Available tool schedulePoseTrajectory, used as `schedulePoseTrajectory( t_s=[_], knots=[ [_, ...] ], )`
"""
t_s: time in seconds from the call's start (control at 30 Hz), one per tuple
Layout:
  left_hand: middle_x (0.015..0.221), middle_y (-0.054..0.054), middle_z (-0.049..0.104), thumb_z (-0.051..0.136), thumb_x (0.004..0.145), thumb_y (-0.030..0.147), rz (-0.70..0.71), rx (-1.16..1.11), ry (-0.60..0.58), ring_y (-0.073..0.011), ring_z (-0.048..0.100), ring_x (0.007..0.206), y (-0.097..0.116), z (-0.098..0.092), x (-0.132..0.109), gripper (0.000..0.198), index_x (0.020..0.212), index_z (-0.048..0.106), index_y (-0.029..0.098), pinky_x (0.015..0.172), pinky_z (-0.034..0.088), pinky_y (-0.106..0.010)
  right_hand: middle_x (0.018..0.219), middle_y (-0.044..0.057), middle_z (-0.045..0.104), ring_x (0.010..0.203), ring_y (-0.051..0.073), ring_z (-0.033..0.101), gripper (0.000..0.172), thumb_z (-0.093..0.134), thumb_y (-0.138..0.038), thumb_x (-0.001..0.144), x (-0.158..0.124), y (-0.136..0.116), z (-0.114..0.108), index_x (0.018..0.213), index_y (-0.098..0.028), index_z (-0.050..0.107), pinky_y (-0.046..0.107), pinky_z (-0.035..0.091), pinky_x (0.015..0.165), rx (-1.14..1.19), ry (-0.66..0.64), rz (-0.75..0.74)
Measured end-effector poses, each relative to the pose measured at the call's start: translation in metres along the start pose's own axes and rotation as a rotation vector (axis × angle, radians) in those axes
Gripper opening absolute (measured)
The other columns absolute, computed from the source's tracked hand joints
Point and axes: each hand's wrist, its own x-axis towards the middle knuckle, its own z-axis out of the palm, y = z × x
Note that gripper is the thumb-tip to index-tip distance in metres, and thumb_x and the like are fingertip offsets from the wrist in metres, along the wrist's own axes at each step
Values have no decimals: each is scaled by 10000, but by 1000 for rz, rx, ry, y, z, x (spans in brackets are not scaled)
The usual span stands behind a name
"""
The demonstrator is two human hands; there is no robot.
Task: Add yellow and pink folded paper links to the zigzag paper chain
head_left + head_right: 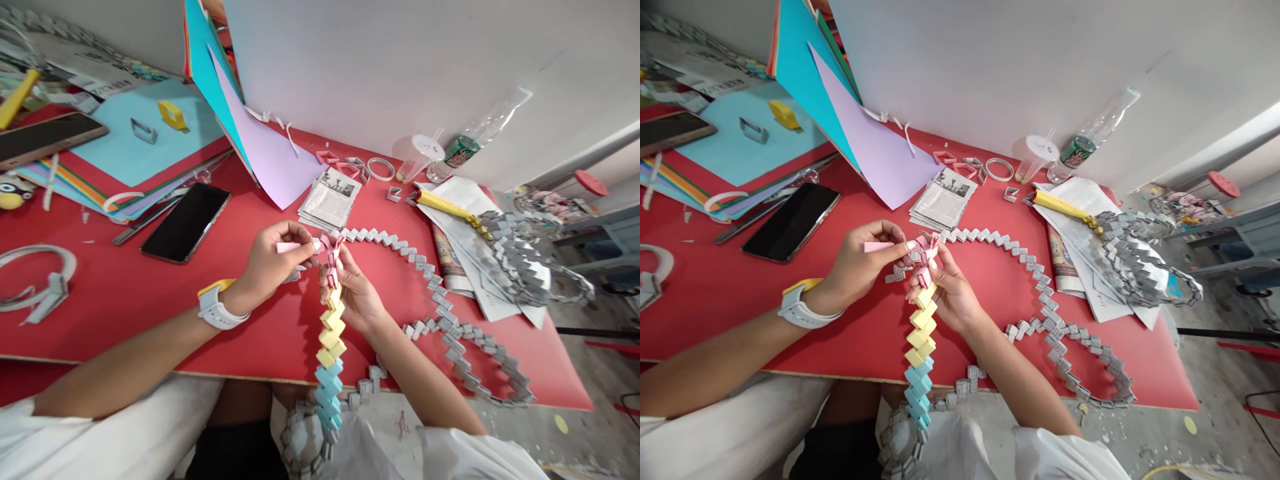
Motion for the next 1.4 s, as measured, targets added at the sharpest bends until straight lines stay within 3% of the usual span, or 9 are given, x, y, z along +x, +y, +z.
schedulePoseTrajectory(
  t_s=[0.17, 0.4, 0.5, 0.63, 0.8, 0.9, 1.1, 1.23, 1.4],
  knots=[
    [599, 19, 624, 807, 688, 264, -97, -68, 32, -125, 665, 563, 3, -1, 0, 268, 737, 564, 163, 485, 480, -177, 746, -36, 675, 642, 171, 707, 537, 636, -308, 882, -2, -4, 4, 1365, -317, 402, 351, 593, 697, -173, 19, -16],
    [682, -14, 691, 824, 680, 300, -23, -63, 116, -135, 670, 580, 1, 4, -7, 259, 802, 648, 154, 519, 524, -209, 794, -31, 668, 655, 165, 703, 501, 649, -360, 888, -2, -2, 2, 1343, -342, 439, 377, 604, 736, -376, 31, -151],
    [878, -78, 747, 803, 714, 341, -75, -85, 14, -169, 707, 722, 1, 4, -8, 324, 959, 718, 145, 620, 572, -247, 843, -14, 672, 693, 168, 696, 490, 662, -389, 875, -1, -2, 3, 1321, -343, 465, 362, 611, 702, -447, 87, -221],
    [1053, -106, 734, 728, 798, 407, -4, 82, -145, -202, 704, 883, 3, -3, -4, 380, 1087, 716, 161, 725, 576, -277, 983, 11, 681, 754, 164, 678, 455, 652, -386, 883, 0, -3, 3, 1306, -344, 490, 348, 612, 685, -492, 87, -288],
    [810, -36, 709, 597, 891, 467, 172, 489, -153, -143, 644, 691, 1, -8, 1, 297, 924, 679, 183, 605, 492, -232, 950, 5, 668, 680, 141, 621, 451, 614, -366, 913, -2, 0, 0, 1344, -362, 481, 328, 588, 636, -554, 76, -323],
    [785, -27, 675, 527, 935, 447, 270, 597, -163, -141, 618, 709, 0, -8, 1, 299, 892, 671, 188, 639, 477, -238, 882, 1, 646, 631, 132, 569, 454, 607, -372, 916, -3, 1, -1, 1354, -364, 485, 315, 569, 600, -592, 110, -330],
    [874, -57, 709, 608, 889, 398, 228, 489, -164, -168, 653, 796, 10, -9, -2, 262, 965, 725, 176, 704, 511, -254, 890, -6, 626, 628, 116, 539, 429, 600, -348, 926, -3, -1, 0, 1341, -374, 495, 298, 555, 620, -586, 81, -348],
    [849, -59, 721, 698, 825, 366, 147, 250, 3, -175, 668, 810, 9, -1, -10, 214, 924, 747, 183, 696, 533, -254, 889, 0, 636, 646, 127, 568, 466, 594, -365, 927, -3, 3, -1, 1375, -372, 467, 304, 561, 618, -624, 94, -345],
    [799, -28, 701, 791, 722, 319, -36, -214, 205, -102, 613, 652, -6, 20, -21, 212, 867, 729, 178, 592, 510, -206, 1029, 34, 662, 687, 137, 594, 472, 565, -379, 941, -3, 15, 2, 1396, -370, 441, 306, 570, 592, -664, 126, -418]
  ],
)
